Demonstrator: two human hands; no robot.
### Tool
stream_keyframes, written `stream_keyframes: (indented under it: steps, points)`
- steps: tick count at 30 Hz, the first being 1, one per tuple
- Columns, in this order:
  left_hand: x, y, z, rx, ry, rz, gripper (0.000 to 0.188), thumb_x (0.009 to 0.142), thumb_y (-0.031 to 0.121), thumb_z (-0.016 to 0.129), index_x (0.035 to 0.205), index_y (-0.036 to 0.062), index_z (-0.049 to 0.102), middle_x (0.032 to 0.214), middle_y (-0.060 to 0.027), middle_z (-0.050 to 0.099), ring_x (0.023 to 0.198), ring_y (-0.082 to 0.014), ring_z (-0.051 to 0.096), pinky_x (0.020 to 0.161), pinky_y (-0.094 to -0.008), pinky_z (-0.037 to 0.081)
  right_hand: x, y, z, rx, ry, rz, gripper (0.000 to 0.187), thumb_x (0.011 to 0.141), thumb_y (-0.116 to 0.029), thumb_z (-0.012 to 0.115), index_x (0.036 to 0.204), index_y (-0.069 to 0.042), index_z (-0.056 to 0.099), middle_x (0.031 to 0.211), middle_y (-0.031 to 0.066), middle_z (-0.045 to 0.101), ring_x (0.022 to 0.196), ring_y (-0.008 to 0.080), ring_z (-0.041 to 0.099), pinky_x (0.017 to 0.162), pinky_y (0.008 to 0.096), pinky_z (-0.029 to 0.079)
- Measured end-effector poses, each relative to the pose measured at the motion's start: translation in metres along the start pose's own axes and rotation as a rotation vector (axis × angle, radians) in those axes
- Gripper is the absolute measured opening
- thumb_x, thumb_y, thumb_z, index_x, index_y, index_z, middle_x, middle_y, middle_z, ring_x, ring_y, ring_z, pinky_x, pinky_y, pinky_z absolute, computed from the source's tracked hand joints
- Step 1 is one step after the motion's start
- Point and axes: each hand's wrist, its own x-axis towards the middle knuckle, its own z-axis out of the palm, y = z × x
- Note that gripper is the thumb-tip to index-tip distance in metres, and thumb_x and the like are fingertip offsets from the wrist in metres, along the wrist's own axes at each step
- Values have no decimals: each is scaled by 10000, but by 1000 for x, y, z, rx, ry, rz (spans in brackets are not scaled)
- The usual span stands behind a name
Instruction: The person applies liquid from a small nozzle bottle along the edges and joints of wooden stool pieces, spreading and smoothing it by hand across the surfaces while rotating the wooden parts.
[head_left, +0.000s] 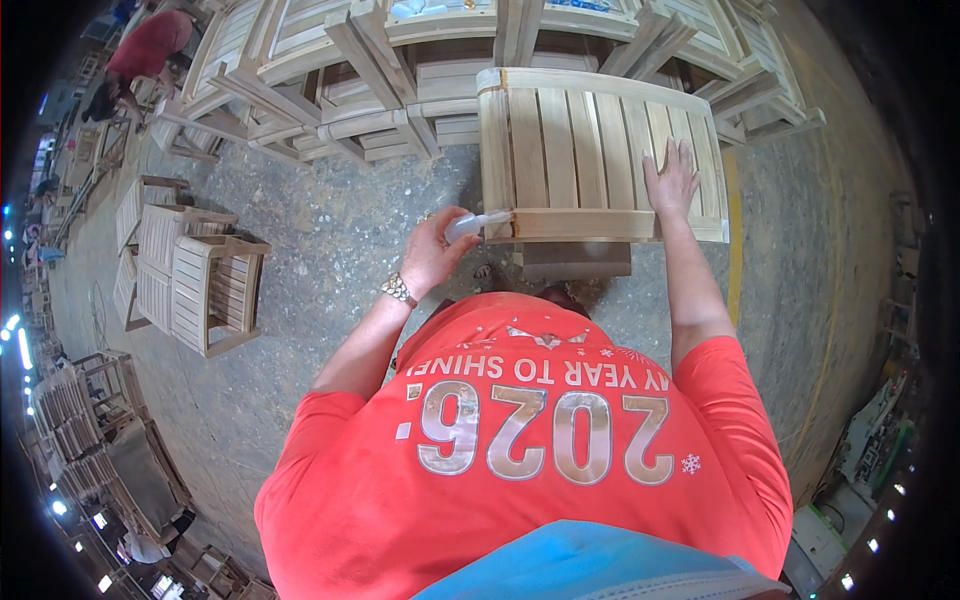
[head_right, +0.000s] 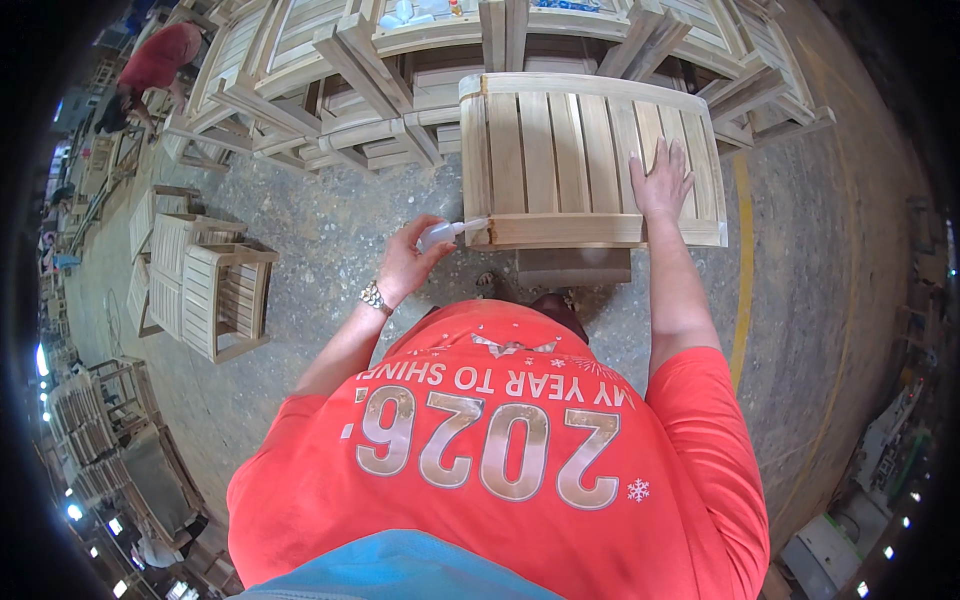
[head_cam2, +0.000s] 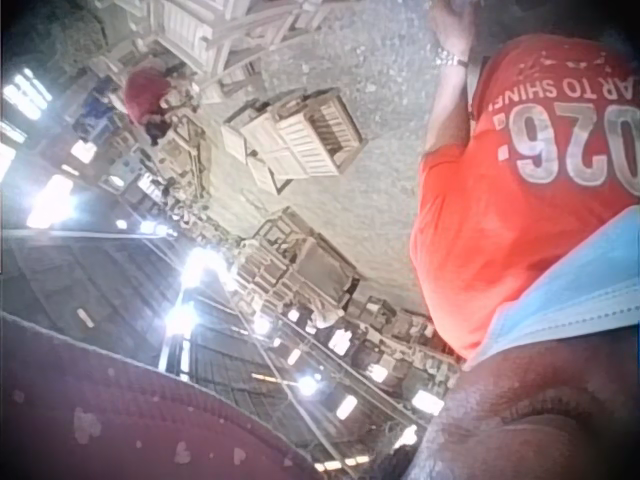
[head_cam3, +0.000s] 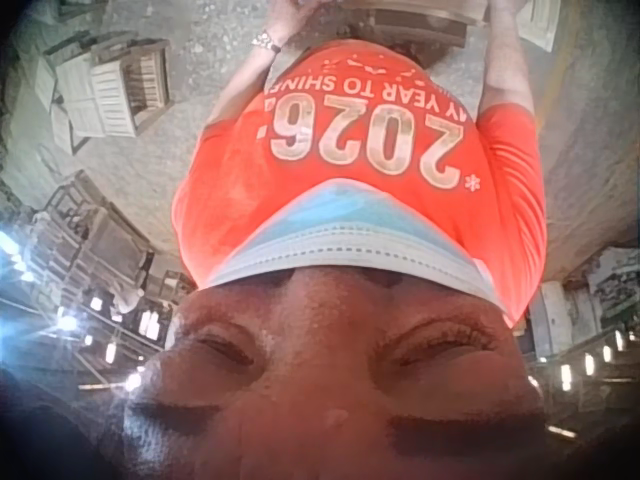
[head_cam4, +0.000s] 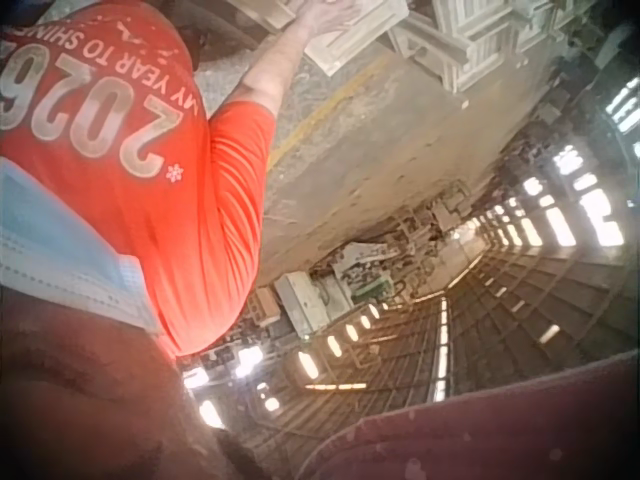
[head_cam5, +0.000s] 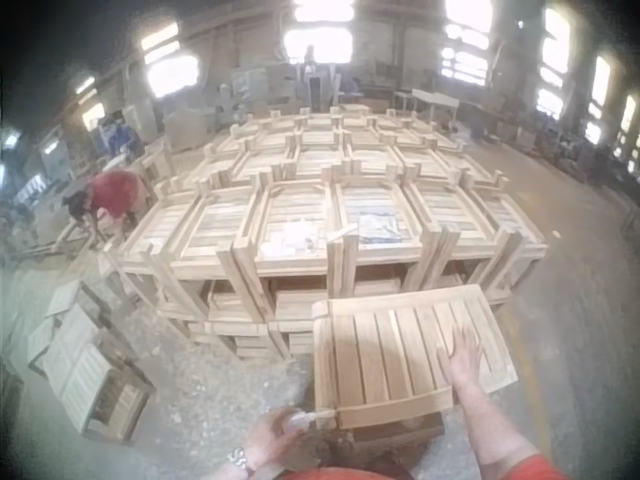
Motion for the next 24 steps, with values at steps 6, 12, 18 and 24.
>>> stream_keyframes:
  steps: [6,12,18,24]
  points:
    - [0,-7,0,-52,14,-25,361,823,247,767,1119,88,632,889,-117,689,756,-216,648,652,-334,497,0,-2,0,-5,-1,6,751,909,-563,508,1508,-136,356,1591,160,252,1489,277,198,1186,564,122]
    - [-8,-26,-6,-70,40,-68,360,815,267,762,1097,88,628,887,-153,696,804,-297,685,693,-377,517,1,-1,1,-22,-22,12,750,915,-568,499,1512,-139,348,1595,156,242,1491,277,192,1188,563,124]
    - [-18,-41,-7,-64,106,-95,340,823,261,758,1083,86,628,888,-146,698,803,-284,685,694,-373,514,1,-4,1,-31,-30,15,751,919,-571,492,1513,-136,345,1595,155,241,1491,275,191,1186,568,133]
    - [-21,-60,6,-225,96,-242,322,832,242,754,1081,80,629,879,-102,697,782,-213,660,709,-346,509,3,-3,5,-34,-24,4,748,920,-569,487,1512,-134,345,1589,159,254,1487,280,205,1176,584,150]
